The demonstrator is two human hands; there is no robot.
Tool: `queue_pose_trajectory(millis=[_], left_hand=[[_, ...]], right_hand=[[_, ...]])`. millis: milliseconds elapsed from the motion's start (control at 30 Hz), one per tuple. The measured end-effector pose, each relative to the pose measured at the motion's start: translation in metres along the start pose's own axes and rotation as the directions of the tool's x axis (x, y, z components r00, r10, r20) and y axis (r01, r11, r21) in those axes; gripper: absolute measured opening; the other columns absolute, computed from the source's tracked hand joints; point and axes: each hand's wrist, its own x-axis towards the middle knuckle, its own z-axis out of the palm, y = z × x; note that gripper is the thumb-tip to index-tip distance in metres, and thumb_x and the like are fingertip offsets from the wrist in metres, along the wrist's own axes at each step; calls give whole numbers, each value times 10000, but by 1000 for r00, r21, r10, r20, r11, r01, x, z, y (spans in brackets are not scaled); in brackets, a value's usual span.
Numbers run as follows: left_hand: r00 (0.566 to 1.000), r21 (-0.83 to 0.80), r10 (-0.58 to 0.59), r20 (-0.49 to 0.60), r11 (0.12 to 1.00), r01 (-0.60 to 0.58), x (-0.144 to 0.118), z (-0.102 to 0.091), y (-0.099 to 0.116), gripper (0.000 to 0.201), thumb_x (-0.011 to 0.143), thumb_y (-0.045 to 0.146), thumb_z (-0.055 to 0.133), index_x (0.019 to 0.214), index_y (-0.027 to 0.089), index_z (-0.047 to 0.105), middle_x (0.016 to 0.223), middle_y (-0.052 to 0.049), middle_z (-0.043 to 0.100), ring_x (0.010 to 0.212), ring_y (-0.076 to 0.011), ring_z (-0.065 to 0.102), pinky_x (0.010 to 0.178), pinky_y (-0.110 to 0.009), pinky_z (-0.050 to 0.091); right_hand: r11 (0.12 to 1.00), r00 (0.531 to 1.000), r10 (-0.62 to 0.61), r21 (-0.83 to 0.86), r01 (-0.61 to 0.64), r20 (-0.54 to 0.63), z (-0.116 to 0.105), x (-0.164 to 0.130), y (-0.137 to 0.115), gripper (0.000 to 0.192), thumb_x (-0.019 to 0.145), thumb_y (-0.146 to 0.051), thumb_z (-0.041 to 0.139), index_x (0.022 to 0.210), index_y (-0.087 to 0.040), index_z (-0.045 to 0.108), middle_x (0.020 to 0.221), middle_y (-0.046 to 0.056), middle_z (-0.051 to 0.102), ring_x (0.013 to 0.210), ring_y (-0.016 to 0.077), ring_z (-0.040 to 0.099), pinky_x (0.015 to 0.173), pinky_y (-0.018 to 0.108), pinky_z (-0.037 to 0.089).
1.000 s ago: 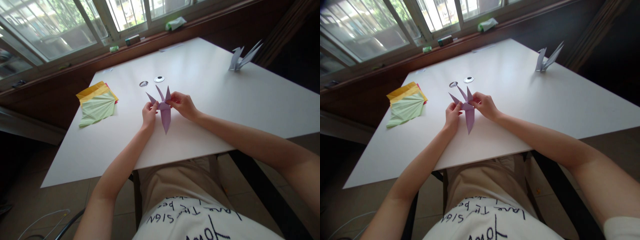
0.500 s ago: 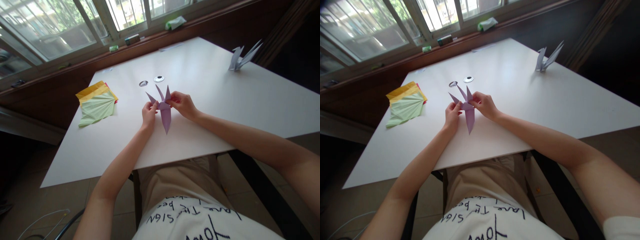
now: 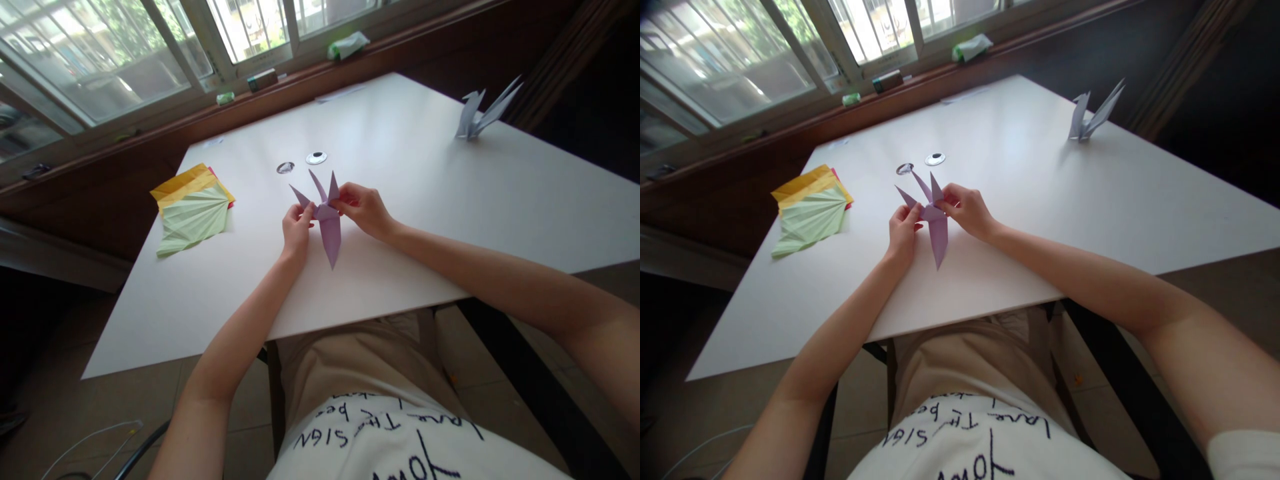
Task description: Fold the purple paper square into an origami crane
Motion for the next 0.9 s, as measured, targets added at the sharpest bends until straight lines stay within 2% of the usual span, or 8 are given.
queue_pose_trajectory(millis=[900], left_hand=[[1000, 10, -10, -17, 1000, 10, -2, 2, 4, 201, 742, 380, 567, 707, 188, 522, 751, 1, 585, 705, -115, 560, 632, -237, 406]], right_hand=[[1000, 1000, -14, 3, 14, 13, -1, 0, 0, 297, 733, -455, 615, 760, -159, 610, 705, 17, 634, 636, 139, 592, 622, 310, 502]])
